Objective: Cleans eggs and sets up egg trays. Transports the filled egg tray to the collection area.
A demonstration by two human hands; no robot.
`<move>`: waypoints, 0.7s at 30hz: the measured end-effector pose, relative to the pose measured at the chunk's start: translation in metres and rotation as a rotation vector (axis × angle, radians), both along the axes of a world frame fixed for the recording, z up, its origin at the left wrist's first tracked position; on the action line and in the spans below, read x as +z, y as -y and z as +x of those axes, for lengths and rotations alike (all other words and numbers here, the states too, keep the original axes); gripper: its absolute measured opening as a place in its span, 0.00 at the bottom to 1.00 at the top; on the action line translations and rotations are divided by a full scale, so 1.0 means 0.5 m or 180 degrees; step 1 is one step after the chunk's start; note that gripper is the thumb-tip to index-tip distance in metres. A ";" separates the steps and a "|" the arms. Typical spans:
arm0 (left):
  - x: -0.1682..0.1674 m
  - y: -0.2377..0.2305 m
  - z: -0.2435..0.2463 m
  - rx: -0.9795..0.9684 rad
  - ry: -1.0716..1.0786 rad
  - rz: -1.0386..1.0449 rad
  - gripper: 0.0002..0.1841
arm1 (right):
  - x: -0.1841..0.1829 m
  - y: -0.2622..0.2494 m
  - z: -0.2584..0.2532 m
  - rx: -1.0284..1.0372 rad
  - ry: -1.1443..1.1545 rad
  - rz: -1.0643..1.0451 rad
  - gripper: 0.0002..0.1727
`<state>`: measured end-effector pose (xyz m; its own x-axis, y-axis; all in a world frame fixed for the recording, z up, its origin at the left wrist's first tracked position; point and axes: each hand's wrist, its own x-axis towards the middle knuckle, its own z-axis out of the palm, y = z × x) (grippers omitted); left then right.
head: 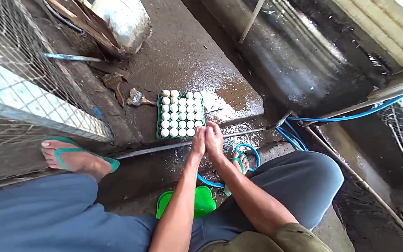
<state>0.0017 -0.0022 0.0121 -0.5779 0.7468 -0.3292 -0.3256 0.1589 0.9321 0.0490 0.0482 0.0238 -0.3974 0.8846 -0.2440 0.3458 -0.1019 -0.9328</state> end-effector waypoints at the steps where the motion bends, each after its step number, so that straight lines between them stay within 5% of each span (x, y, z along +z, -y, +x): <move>1: 0.006 0.005 -0.002 -0.0055 0.0068 -0.0018 0.27 | 0.000 0.003 0.003 0.0070 -0.0066 -0.0008 0.21; 5: 0.022 0.007 -0.009 -0.0137 0.0227 -0.0186 0.25 | 0.007 -0.031 -0.015 -0.0130 -0.0123 -0.0335 0.22; 16: 0.018 0.024 -0.011 -0.0201 0.0342 -0.0099 0.27 | -0.003 0.017 0.012 0.0242 -0.0108 0.0280 0.23; 21: 0.027 0.013 -0.013 -0.0429 0.0928 -0.0117 0.18 | -0.008 -0.072 0.003 -0.0137 -0.0591 -0.1239 0.24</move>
<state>-0.0050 -0.0088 0.0256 -0.3520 0.7947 -0.4945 -0.5518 0.2506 0.7954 0.0506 0.0845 0.0200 -0.4308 0.7575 -0.4906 0.1635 -0.4691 -0.8679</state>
